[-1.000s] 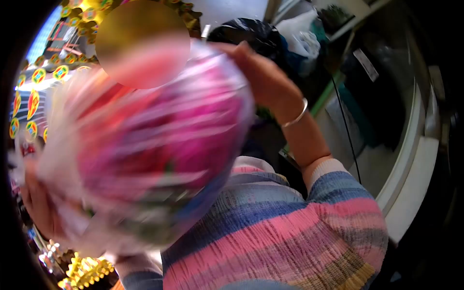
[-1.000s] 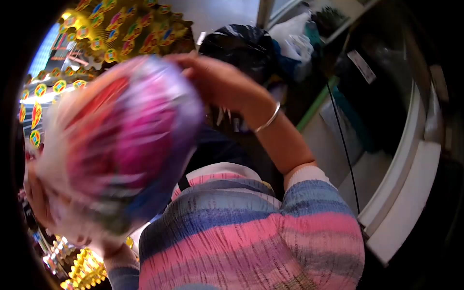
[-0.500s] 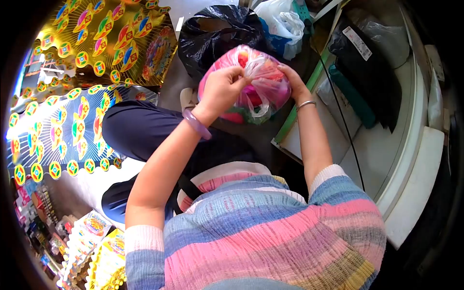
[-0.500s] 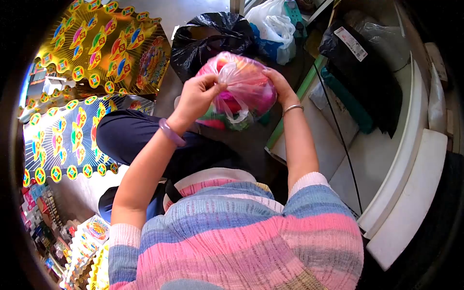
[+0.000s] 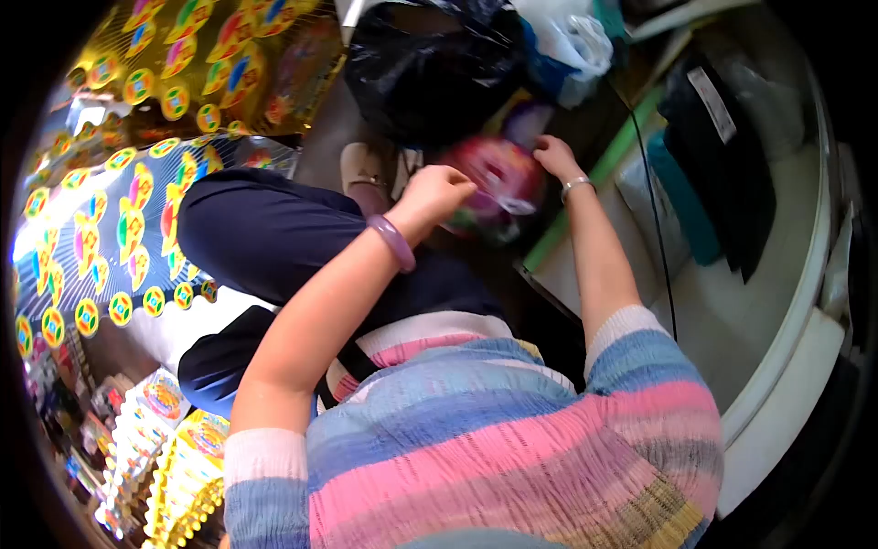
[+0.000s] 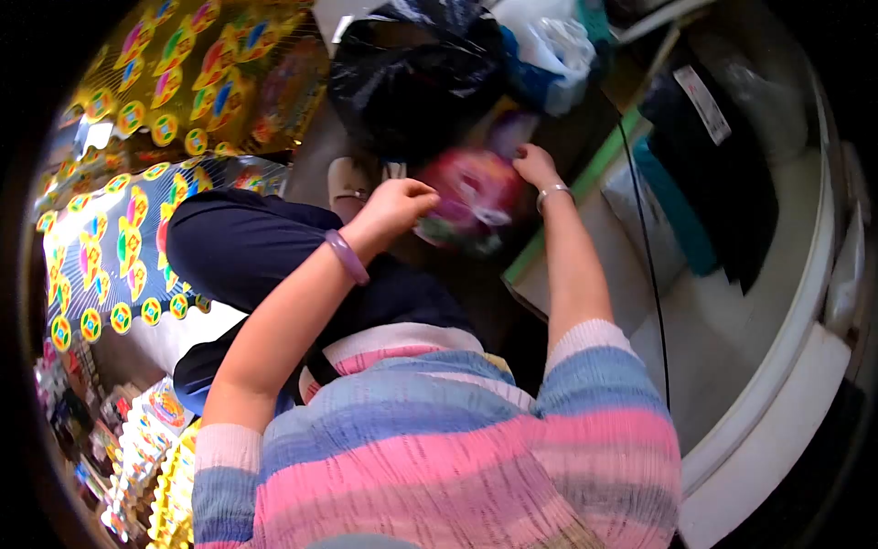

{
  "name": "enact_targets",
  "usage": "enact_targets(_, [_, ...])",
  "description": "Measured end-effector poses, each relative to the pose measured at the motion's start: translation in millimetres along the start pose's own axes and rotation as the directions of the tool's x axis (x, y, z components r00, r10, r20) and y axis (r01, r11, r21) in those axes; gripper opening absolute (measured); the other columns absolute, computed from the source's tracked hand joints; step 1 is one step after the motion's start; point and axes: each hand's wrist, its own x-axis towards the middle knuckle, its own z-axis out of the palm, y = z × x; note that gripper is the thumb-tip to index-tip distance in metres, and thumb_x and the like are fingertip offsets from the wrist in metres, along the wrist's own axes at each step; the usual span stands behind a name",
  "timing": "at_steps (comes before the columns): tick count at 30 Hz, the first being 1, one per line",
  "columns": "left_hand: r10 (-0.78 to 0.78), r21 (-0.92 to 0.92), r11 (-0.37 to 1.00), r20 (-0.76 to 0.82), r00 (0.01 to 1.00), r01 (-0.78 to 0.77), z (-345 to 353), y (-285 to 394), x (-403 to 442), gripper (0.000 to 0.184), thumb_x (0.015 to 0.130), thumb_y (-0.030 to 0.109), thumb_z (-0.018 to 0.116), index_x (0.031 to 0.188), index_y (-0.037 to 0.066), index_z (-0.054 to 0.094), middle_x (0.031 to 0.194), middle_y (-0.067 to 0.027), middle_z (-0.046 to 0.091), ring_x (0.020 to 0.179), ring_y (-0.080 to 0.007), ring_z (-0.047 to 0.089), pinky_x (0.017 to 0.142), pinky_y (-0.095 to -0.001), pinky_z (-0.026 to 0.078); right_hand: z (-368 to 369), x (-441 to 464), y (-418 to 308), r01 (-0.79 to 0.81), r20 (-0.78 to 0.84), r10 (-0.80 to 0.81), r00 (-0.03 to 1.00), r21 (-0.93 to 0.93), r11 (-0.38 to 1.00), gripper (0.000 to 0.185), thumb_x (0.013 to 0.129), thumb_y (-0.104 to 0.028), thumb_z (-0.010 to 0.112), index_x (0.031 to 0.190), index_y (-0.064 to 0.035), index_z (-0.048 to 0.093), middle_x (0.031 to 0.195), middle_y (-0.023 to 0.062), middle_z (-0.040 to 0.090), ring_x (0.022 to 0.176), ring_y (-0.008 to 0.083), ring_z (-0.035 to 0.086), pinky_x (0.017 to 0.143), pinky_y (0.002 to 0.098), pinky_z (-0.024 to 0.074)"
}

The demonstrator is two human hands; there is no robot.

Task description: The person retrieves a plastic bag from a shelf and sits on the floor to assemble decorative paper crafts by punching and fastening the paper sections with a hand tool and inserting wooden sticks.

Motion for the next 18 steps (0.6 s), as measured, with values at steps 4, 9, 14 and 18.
enact_targets(4, [0.414, -0.01, 0.907, -0.178, 0.893, -0.422, -24.1, 31.0, -40.0, 0.019, 0.08, 0.01, 0.062, 0.094, -0.002, 0.066, 0.085, -0.0118, 0.066, 0.077, -0.0178, 0.063, 0.071, -0.0282, 0.049, -4.6, 10.3, -52.0, 0.153, -0.122, -0.134, 0.983, 0.16, 0.975, 0.035, 0.077, -0.016, 0.058, 0.109, -0.0019, 0.062, 0.103, 0.0157, 0.065, 0.097, 0.0261, 0.063, 0.086, 0.034, 0.0481])
enact_targets(9, [0.717, 0.392, 0.645, -0.607, 0.343, -0.656, -123.3, 55.6, -144.8, 0.011, 0.082, 0.002, 0.061, 0.092, -0.002, 0.064, 0.083, -0.0088, 0.065, 0.077, -0.0145, 0.061, 0.069, -0.0276, 0.049, -24.7, 45.8, -188.5, 0.321, -0.038, -0.364, 0.931, 0.56, 0.764, 0.028, 0.081, -0.007, 0.056, 0.106, 0.0033, 0.061, 0.089, 0.0106, 0.067, 0.077, 0.0136, 0.064, 0.071, 0.0249, 0.0503])
enact_targets(14, [-0.265, -0.344, 0.772, -0.939, 0.221, -0.535, -168.9, -80.5, -189.4, 0.018, 0.083, 0.004, 0.061, 0.099, 0.0, 0.055, 0.088, -0.0078, 0.058, 0.072, -0.0142, 0.06, 0.063, -0.0234, 0.048, -30.5, 68.0, -374.2, 0.669, 0.093, -0.731, 0.676, 0.338, 0.662, 0.025, 0.08, -0.018, 0.061, 0.098, -0.001, 0.066, 0.09, 0.0139, 0.067, 0.085, 0.0228, 0.065, 0.076, 0.0306, 0.0499])
enact_targets(18, [-0.571, -0.524, 0.811, -0.806, -0.156, -0.262, -165.2, -202.3, -203.4, 0.048, 0.074, 0.01, 0.072, 0.111, 0.0, 0.044, 0.096, -0.0107, 0.051, 0.069, -0.0154, 0.059, 0.047, -0.0262, 0.048, -13.5, 51.7, -498.4, 0.9, 0.455, -0.787, 0.418, -0.089, 0.426, 0.036, 0.076, -0.036, 0.061, 0.092, -0.0047, 0.068, 0.09, 0.0155, 0.066, 0.086, 0.0314, 0.062, 0.076, 0.0402, 0.0485])
